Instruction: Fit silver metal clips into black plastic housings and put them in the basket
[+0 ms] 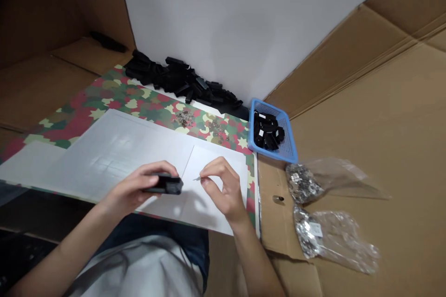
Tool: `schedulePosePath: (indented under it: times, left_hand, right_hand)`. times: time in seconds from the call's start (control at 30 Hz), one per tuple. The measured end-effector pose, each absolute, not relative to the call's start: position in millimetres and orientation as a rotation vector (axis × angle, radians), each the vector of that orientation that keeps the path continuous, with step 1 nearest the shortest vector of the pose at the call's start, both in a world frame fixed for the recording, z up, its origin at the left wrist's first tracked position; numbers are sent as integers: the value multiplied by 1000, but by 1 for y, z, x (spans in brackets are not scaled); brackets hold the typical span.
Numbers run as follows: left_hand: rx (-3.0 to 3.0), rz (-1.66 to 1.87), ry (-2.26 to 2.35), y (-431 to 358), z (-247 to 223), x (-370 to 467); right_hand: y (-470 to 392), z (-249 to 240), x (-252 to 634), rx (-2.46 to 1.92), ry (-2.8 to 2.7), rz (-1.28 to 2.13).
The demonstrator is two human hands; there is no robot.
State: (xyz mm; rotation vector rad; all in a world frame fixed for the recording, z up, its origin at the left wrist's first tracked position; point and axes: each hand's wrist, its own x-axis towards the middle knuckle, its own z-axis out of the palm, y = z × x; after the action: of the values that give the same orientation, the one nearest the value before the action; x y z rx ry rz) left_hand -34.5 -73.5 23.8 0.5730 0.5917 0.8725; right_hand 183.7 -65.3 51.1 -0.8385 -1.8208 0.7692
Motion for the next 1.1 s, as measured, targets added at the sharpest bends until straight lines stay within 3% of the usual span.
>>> schedulePosePath:
  times: [0.2,0.67,1.1]
  left_hand:
    - [1273,767,889,-76,34,-40]
    - [1241,646,826,-77,36,-42]
    - [1204,647,812,-75,36,-40]
  right_hand:
    - [-65,81,182,-680,-2232,419]
    - [-55,77,187,-569,-2485,579]
    - [-57,76,187,-597,-2570,519]
